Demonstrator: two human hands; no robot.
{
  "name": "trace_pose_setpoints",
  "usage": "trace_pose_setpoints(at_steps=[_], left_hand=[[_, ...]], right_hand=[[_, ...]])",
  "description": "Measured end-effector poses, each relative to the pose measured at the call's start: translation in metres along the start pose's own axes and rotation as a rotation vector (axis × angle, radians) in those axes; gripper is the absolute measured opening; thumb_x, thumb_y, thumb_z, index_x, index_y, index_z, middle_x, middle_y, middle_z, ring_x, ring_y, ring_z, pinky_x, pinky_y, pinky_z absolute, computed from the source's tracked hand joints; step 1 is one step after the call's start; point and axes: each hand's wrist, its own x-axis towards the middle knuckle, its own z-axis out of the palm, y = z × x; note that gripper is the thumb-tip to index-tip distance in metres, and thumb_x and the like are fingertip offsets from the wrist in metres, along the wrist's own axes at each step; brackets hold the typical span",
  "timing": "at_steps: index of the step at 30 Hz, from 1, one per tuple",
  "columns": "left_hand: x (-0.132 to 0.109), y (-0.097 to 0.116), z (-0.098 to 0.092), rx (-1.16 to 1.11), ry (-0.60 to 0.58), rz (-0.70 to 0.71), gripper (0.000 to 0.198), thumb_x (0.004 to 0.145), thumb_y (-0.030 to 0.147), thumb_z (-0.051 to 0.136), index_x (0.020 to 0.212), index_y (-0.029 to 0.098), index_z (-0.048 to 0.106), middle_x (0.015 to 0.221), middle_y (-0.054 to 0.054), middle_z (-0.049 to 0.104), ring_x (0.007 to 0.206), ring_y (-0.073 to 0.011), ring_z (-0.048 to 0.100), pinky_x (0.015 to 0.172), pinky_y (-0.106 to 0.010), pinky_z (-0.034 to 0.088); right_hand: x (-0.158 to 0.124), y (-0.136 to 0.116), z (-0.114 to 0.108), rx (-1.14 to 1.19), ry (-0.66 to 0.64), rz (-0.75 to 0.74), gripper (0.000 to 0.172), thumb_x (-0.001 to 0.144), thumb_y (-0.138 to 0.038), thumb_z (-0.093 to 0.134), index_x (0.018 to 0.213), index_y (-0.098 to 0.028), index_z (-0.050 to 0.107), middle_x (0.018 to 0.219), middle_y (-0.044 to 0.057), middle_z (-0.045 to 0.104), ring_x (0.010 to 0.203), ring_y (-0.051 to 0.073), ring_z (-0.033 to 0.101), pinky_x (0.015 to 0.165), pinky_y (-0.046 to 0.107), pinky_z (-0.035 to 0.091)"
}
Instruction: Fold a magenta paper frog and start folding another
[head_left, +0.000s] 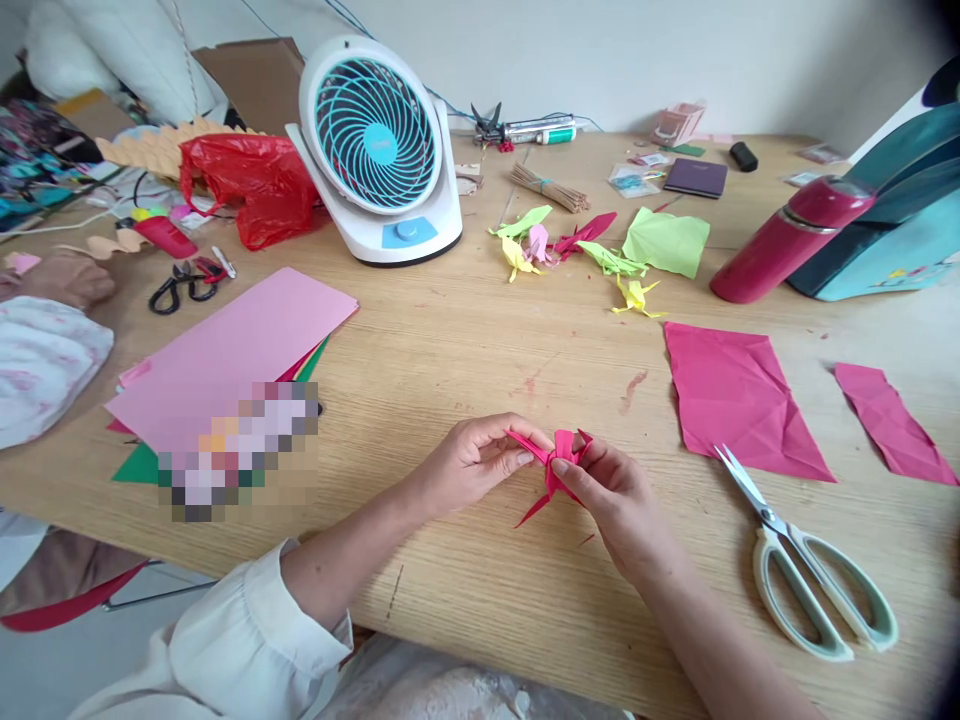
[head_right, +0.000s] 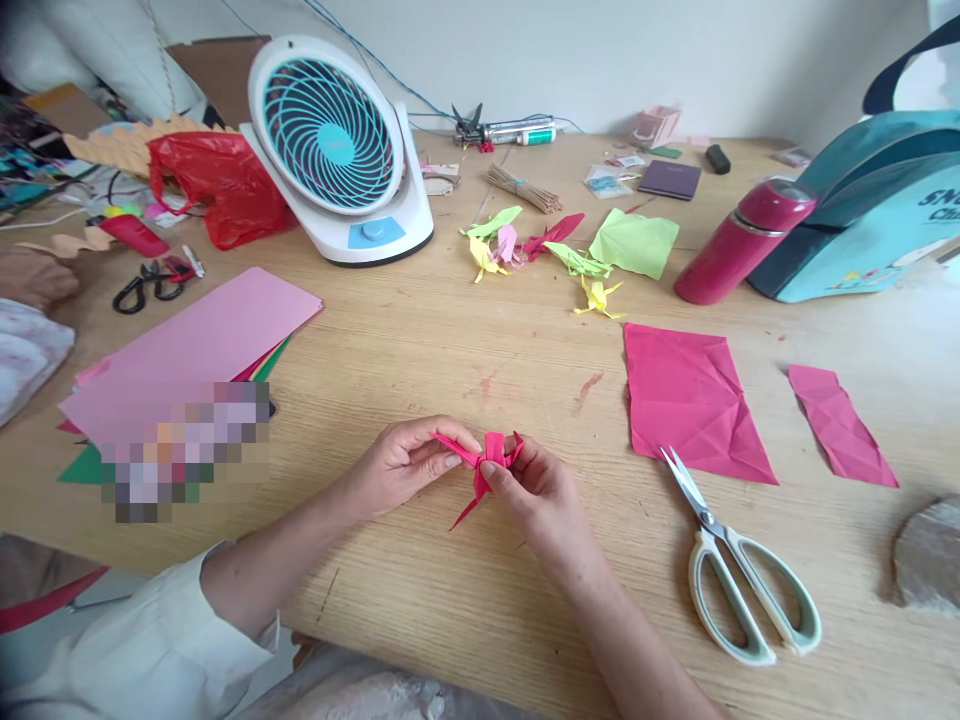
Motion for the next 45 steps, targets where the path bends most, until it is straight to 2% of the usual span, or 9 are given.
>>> trace_pose_setpoints(at_steps=[6,9,13,17,24,28,31,37,45], left_hand=[[0.003,0.006,-0.019,0.283,-0.179,0.225,0.011,0.091,0.016,0.062,0.095,0.016,0.072,0.089,-0.006,0.072,0.085,-0.0143,0.067,0.081,-0.025,0.05],[0.003,0.011,-0.024,0.353,-0.219,0.273,0.012,0.091,0.017,0.063,0.095,0.018,0.074,0.088,-0.007,0.075,0.084,-0.0156,0.068,0.081,-0.026,0.051],[0.002,0.015,-0.024,0.367,-0.252,0.197,0.013,0.091,0.02,0.063,0.093,0.022,0.076,0.088,-0.006,0.077,0.085,-0.0179,0.071,0.082,-0.028,0.051],[0.001,0.017,-0.024,0.358,-0.252,0.125,0.013,0.091,0.024,0.063,0.093,0.021,0.076,0.09,-0.007,0.077,0.083,-0.0185,0.071,0.079,-0.028,0.053],[0.0,0.02,-0.029,0.303,-0.32,0.053,0.018,0.093,0.024,0.059,0.097,0.019,0.076,0.093,-0.007,0.077,0.082,-0.0169,0.071,0.077,-0.025,0.053],[-0.001,0.018,-0.025,0.234,-0.249,-0.032,0.015,0.09,0.026,0.064,0.091,0.017,0.075,0.085,-0.006,0.076,0.077,-0.0157,0.071,0.074,-0.023,0.052],[-0.001,0.013,-0.019,0.174,-0.182,-0.075,0.012,0.088,0.026,0.066,0.087,0.015,0.072,0.083,-0.005,0.074,0.077,-0.0149,0.069,0.072,-0.023,0.051],[-0.001,0.003,-0.003,0.008,-0.028,-0.205,0.015,0.085,0.028,0.066,0.083,0.014,0.063,0.081,-0.004,0.066,0.076,-0.0141,0.062,0.071,-0.025,0.047],[-0.001,0.002,0.004,-0.138,0.054,-0.357,0.015,0.079,0.025,0.069,0.077,0.014,0.058,0.069,0.003,0.057,0.063,-0.0082,0.05,0.061,-0.02,0.039]], right_hand=[[-0.004,-0.008,-0.002,-0.054,-0.114,0.051,0.03,0.069,-0.042,0.084,0.071,-0.019,0.065,0.067,-0.002,0.056,0.064,0.012,0.045,0.061,0.023,0.038],[-0.004,-0.012,0.0,-0.062,-0.13,0.063,0.03,0.065,-0.04,0.086,0.071,-0.019,0.067,0.068,-0.002,0.057,0.063,0.011,0.044,0.06,0.023,0.038],[-0.004,-0.014,0.002,-0.08,-0.151,0.068,0.029,0.065,-0.041,0.086,0.072,-0.02,0.068,0.069,-0.001,0.059,0.064,0.012,0.047,0.061,0.023,0.04],[-0.005,-0.013,0.0,-0.139,-0.181,0.05,0.031,0.07,-0.048,0.082,0.074,-0.02,0.068,0.073,0.001,0.064,0.067,0.014,0.052,0.064,0.027,0.044],[-0.008,-0.003,-0.01,-0.304,-0.225,-0.013,0.023,0.087,-0.042,0.067,0.082,-0.02,0.066,0.079,0.003,0.064,0.073,0.016,0.055,0.067,0.028,0.045],[-0.01,-0.002,-0.012,-0.37,-0.203,-0.031,0.022,0.089,-0.042,0.064,0.09,-0.02,0.067,0.089,0.004,0.067,0.076,0.016,0.056,0.066,0.027,0.046],[-0.011,-0.003,-0.011,-0.392,-0.172,-0.041,0.021,0.09,-0.04,0.064,0.096,-0.02,0.067,0.088,0.004,0.066,0.076,0.016,0.056,0.064,0.026,0.045],[-0.012,-0.002,-0.008,-0.427,-0.088,-0.112,0.018,0.089,-0.039,0.064,0.091,-0.021,0.065,0.081,0.002,0.062,0.072,0.015,0.054,0.06,0.024,0.045],[-0.015,-0.006,-0.001,-0.573,-0.031,-0.157,0.016,0.09,-0.035,0.061,0.084,-0.021,0.059,0.078,0.003,0.062,0.069,0.015,0.055,0.055,0.022,0.044]])
